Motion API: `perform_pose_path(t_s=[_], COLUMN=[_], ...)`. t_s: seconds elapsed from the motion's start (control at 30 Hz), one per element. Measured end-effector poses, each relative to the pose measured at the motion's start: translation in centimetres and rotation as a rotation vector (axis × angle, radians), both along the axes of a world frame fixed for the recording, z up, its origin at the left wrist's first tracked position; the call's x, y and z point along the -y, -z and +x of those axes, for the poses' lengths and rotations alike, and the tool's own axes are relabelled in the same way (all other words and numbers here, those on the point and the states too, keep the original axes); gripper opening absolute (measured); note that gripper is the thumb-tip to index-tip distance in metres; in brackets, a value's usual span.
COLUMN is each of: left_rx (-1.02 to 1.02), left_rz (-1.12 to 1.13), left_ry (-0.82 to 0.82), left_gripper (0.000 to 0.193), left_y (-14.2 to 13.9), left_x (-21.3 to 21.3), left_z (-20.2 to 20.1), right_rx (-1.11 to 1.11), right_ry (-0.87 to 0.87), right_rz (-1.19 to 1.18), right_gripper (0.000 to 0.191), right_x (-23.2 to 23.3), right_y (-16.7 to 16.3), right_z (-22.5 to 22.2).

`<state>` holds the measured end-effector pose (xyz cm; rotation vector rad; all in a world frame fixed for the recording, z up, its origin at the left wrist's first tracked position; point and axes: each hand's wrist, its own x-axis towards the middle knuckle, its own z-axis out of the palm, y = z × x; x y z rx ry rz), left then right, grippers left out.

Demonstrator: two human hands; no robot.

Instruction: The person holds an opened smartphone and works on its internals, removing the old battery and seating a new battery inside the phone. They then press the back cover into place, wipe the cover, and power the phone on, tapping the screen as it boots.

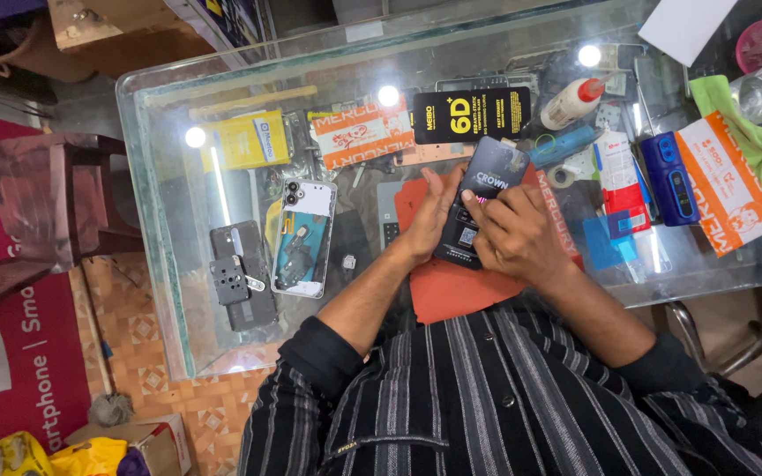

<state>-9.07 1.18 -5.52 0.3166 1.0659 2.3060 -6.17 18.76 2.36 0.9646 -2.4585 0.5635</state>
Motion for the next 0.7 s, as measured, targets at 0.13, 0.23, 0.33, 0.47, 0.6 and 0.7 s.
perform_pose_path(t_s=[0.13,0.23,0.33,0.47,0.6,0.7], left_rx=[0.071,0.085,0.097,0.139,0.135,0.132], left_rz=[0.004,0.067,0.101,0.048,0.038,0.046], left_ry=[0.081,0.209,0.308,0.414,0.520,0.541], left_gripper=[0.103,0.104,0.107,0.108,0.109,0.108], left_y=[-1.2,-2.4,-3.3,-3.9,-3.8,-3.7], left_x=[0.2,0.6,0.8,1.2,1.4,1.3], left_z=[-0.2,-0.2,-0.2,-0.5,-0.8,-0.8], right_rx=[0.023,-0.057,0.087,0.751,1.069,1.101], right_ry=[0.081,0.257,0.231,0.160,0.126,0.140], right_rz=[-0.155,-0.166,-0.207,-0.478,-0.648,-0.670], right_gripper=[0.048,0.058,0.063,0.047,0.038,0.034], right_x=[-0.2,-1.1,-2.4,-4.0,-5.4,-5.5], right_y=[-1.4,-2.8,-3.1,-1.0,1.5,2.7], right_z=[-0.5,-1.1,-2.3,-2.8,-2.8,-2.8])
